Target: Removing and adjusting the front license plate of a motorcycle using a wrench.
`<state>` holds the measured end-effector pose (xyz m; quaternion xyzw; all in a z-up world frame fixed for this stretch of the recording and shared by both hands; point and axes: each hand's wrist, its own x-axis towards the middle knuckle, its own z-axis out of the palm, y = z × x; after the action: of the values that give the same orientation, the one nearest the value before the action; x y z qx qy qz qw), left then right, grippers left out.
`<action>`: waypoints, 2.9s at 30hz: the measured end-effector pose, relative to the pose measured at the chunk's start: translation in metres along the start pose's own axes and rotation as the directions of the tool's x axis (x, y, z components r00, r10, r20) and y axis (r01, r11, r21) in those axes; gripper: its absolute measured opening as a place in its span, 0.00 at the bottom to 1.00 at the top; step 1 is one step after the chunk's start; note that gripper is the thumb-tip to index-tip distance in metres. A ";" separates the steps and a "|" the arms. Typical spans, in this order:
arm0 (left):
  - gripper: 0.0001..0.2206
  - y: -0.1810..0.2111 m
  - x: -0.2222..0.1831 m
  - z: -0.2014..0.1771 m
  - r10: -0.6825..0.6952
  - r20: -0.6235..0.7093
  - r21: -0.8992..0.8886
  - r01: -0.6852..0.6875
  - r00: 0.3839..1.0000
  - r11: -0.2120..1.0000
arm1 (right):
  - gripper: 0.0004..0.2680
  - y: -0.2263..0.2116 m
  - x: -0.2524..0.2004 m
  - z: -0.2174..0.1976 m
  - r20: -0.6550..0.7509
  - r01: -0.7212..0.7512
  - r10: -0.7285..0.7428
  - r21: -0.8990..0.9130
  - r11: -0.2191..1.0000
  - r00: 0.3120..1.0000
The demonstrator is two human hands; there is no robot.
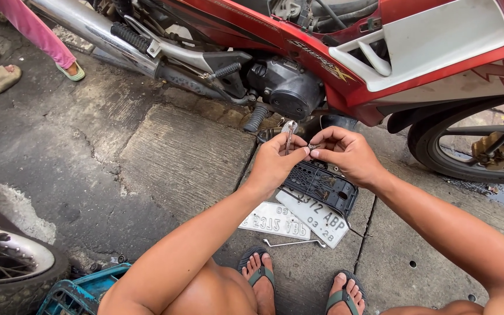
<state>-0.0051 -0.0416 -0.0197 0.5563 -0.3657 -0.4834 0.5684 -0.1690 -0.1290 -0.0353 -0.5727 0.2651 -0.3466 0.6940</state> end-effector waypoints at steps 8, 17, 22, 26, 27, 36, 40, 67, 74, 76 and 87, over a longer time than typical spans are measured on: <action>0.10 0.003 -0.001 -0.004 0.023 0.008 -0.052 -0.022 1.000 0.998 | 0.08 0.010 0.009 -0.009 -0.001 0.074 -0.074 -0.039 0.997 0.997; 0.10 0.011 0.001 0.003 0.059 -0.006 -0.141 -0.060 0.998 0.988 | 0.07 -0.010 0.009 -0.004 -0.017 0.151 -0.152 -0.059 0.987 0.988; 0.10 0.003 0.005 -0.002 0.075 -0.016 -0.138 -0.076 0.997 0.987 | 0.07 -0.015 0.009 -0.003 -0.005 0.194 -0.196 -0.123 0.973 0.981; 0.10 -0.001 0.007 -0.004 0.078 -0.023 -0.125 -0.080 0.997 0.989 | 0.06 -0.019 0.009 -0.001 0.017 0.249 -0.251 -0.206 0.946 0.968; 0.10 -0.002 0.007 -0.004 0.080 -0.026 -0.125 -0.083 0.996 0.989 | 0.06 -0.020 0.008 0.000 0.023 0.267 -0.269 -0.221 0.938 0.963; 0.10 0.004 0.004 -0.003 0.076 -0.009 -0.138 -0.076 0.997 0.987 | 0.06 -0.024 0.005 0.000 0.067 0.371 -0.369 -0.314 0.874 0.927; 0.10 0.006 0.003 -0.002 0.064 -0.005 -0.143 -0.064 0.998 0.988 | 0.06 -0.025 0.003 0.002 0.072 0.382 -0.380 -0.326 0.865 0.922; 0.10 -0.001 0.004 -0.002 0.049 0.009 -0.142 -0.048 0.999 0.989 | 0.05 -0.026 0.000 0.005 0.080 0.442 -0.448 -0.380 0.812 0.891; 0.10 -0.002 0.004 -0.002 0.042 -0.005 -0.133 -0.043 0.999 0.990 | 0.05 -0.023 0.001 0.005 0.083 0.445 -0.450 -0.381 0.810 0.889; 0.10 -0.004 0.005 -0.002 0.043 -0.009 -0.126 -0.044 0.999 0.991 | 0.05 -0.024 0.002 0.006 0.082 0.442 -0.446 -0.376 0.815 0.892; 0.12 -0.003 0.006 0.000 0.028 -0.021 -0.126 -0.031 0.999 0.992 | 0.05 -0.023 0.005 0.003 0.081 0.455 -0.462 -0.394 0.799 0.883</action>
<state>-0.0044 -0.0467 -0.0236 0.5183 -0.3373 -0.4918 0.6130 -0.1680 -0.1330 -0.0117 -0.7465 0.1907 -0.4474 0.4541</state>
